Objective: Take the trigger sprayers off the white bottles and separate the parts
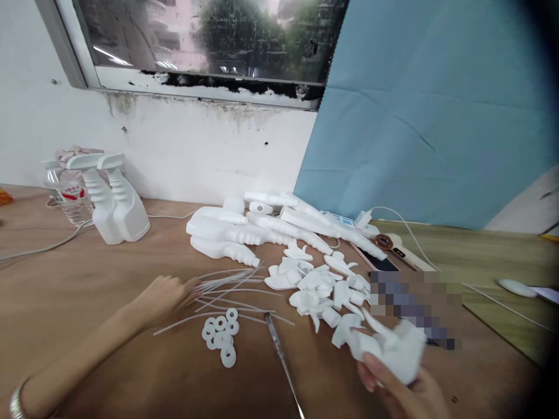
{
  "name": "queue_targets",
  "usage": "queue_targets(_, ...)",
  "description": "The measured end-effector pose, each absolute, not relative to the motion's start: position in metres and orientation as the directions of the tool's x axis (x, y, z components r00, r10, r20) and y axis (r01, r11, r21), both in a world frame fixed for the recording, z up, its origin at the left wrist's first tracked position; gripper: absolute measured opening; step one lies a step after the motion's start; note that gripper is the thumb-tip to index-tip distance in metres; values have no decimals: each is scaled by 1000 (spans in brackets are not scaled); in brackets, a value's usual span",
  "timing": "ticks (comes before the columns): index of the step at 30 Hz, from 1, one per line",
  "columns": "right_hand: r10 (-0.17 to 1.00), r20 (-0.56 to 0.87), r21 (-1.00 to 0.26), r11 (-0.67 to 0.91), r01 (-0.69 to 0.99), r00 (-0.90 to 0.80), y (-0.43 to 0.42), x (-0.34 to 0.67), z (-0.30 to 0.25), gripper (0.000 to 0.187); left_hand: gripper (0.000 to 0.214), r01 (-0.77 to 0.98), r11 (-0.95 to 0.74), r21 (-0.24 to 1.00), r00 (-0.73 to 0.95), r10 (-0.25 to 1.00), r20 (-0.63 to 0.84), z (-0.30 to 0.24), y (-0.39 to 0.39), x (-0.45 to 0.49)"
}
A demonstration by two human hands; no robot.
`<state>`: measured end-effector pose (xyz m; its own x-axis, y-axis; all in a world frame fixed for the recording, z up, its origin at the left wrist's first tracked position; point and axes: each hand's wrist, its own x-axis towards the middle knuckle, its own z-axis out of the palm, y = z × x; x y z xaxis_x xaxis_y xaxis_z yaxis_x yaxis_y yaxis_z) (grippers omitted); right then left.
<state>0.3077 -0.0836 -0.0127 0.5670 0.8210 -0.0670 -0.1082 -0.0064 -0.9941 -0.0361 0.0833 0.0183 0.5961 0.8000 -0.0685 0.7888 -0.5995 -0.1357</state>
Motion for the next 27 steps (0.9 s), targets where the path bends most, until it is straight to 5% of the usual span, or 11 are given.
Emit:
queue_targets(6,912,-213,-919,-65,-389,351,-60,250,-3,35,48,798,-598,-69,597,801,-38,12,96,-15)
queue_targets(10,929,-327,-748,-142,-648,175,-49,231,6,32,44,745,-668,1,659,735,158,24,88,-9)
queue_targets(14,924,-331,-558,-354,-751,-189,-43,209,6,42,54,504,-818,279,779,569,262,36,49,5)
queue_targets(16,899,-295,-546,-437,-715,-324,-42,197,3,48,67,354,-799,486,791,533,301,31,25,15)
queue_targets(20,876,-325,-639,-481,-601,-356,-45,179,0,50,70,54,-475,878,575,734,361,-1,-14,36)
queue_targets(24,898,-287,-859,-395,-325,-333,-51,175,1,51,73,-320,-62,945,506,832,226,-21,-31,53)
queue_targets(27,953,-140,-986,-112,120,-267,-53,182,5,52,57,-283,92,955,458,888,50,-18,-35,58)
